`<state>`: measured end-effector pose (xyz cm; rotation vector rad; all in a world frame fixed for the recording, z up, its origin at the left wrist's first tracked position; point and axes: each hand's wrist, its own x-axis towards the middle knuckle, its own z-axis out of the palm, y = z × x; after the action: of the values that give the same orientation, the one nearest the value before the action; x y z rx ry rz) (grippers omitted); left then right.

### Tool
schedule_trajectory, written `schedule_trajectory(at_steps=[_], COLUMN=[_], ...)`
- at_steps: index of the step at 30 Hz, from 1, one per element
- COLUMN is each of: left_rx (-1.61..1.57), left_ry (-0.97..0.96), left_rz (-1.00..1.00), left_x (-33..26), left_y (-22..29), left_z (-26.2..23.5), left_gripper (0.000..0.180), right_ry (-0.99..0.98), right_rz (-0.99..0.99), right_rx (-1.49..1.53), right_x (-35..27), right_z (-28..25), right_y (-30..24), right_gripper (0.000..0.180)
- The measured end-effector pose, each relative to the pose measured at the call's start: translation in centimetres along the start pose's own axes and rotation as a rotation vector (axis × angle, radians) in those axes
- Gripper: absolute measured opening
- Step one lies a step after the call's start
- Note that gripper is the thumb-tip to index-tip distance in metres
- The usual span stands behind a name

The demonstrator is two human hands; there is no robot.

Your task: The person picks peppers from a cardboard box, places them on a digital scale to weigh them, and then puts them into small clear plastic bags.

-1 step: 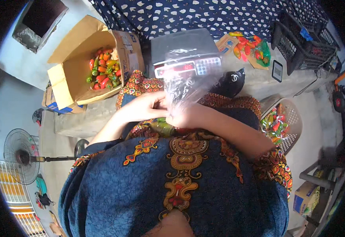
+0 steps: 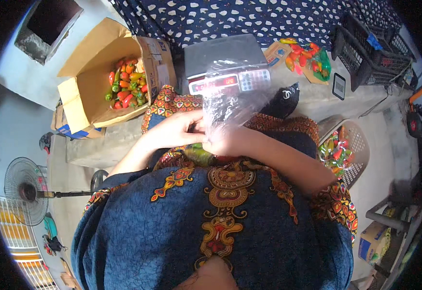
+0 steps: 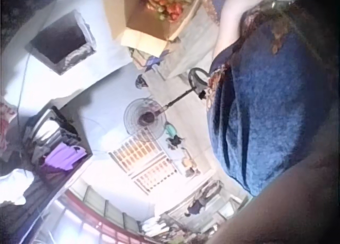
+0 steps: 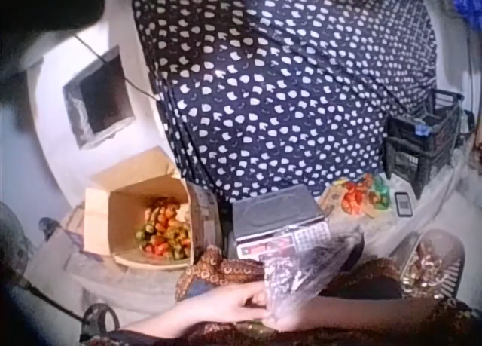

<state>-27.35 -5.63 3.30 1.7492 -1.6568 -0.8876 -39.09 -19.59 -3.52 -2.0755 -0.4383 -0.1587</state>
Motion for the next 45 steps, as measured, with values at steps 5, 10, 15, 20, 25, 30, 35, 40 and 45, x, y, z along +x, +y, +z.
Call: schedule_trajectory(at_steps=[5, 10, 15, 20, 25, 30, 35, 40, 45], left_rx=[0.025, 0.063, -0.119, 0.178, 0.135, -0.022, -0.055, 0.009, -0.72], left_ry=[0.011, -0.089, -0.007, -0.084, 0.051, 0.142, 0.354, 0.734, 0.441], left_rz=[0.071, 0.205, 0.247, 0.275, 0.375, 0.47, 0.177, 0.244, 0.107], left_x=[0.1, 1.6, 2.8, 2.3, 4.3, 6.7, 6.0, 4.8, 4.8], left_y=[2.1, 3.8, 4.7, 3.3, 5.8, 7.0, 9.2, 1.6, 0.9], left_z=[-0.5, 0.1, 0.5, -0.1, 0.2, 1.1, -1.7, 0.1, 4.1], left_gripper=[0.024, 0.019, 0.027, 0.031, 0.02, 0.02, 0.035, 0.075, 0.093], right_ry=[0.004, 0.074, -0.016, -0.039, -0.055, -0.177, 0.074, 0.721, 0.947], right_rz=[0.018, -0.085, 0.055, 0.083, 0.141, 0.419, 0.402, 0.393, 0.483], right_rx=[-0.085, -0.151, -0.106, -0.063, -0.109, -0.273, -0.519, 0.144, 0.423], right_x=[-0.4, -2.5, -2.9, -1.4, -1.3, -0.2, -0.5, -2.4, -0.8], right_z=[0.4, -0.6, -1.8, -1.3, -1.5, -2.4, -3.5, -6.5, -6.0], right_y=[0.0, -2.9, -4.4, -3.1, -4.1, -5.7, -2.9, 1.2, 0.2], right_gripper=[0.024, 0.024, 0.025, 0.025, 0.026, 0.027, 0.027, 0.037, 0.051])
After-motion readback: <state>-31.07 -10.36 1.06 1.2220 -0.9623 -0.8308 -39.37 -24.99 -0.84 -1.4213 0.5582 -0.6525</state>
